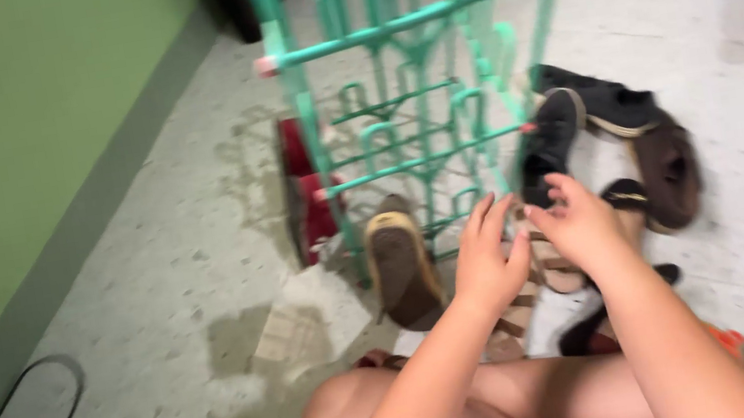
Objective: The person sits on the floor and places multiple pairs of shoes onto a green metal shoe rack. They handle sneakers, flats, and sandals, arranging them one by one into the rack's slots.
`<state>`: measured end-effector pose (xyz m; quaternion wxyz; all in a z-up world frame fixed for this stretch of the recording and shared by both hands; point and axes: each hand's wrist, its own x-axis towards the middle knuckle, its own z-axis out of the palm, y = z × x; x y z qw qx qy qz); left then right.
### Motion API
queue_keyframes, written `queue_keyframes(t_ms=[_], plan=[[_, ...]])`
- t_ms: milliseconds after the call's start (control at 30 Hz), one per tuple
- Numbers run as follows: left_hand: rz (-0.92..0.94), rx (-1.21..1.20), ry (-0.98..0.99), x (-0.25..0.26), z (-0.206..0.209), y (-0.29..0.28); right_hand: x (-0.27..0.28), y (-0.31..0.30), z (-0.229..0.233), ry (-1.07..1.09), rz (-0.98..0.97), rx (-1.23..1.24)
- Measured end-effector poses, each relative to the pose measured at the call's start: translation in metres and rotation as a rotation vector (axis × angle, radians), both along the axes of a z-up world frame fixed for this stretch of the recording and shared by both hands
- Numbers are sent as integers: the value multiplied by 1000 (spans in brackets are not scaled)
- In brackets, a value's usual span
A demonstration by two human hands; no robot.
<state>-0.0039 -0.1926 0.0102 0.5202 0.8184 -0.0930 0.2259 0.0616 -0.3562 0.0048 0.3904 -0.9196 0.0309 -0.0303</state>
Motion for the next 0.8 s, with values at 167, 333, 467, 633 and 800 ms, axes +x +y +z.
queue_keyframes(t_ms=[167, 333, 467, 633, 800], plan=[[-173, -13, 66, 39, -5, -75, 15, -80, 2, -33, -143, 78], [-269, 23, 64, 77, -27, -138, 30, -143, -7, 31, -263, 21], [-344, 100, 96, 104, -54, -177, 54, -180, -22, 149, -327, -101], [-404, 167, 141, 135, -98, -207, 95, -218, -67, 278, -361, -111], [-443, 192, 215, 145, -137, -223, 108, -249, -151, 318, -358, -217]])
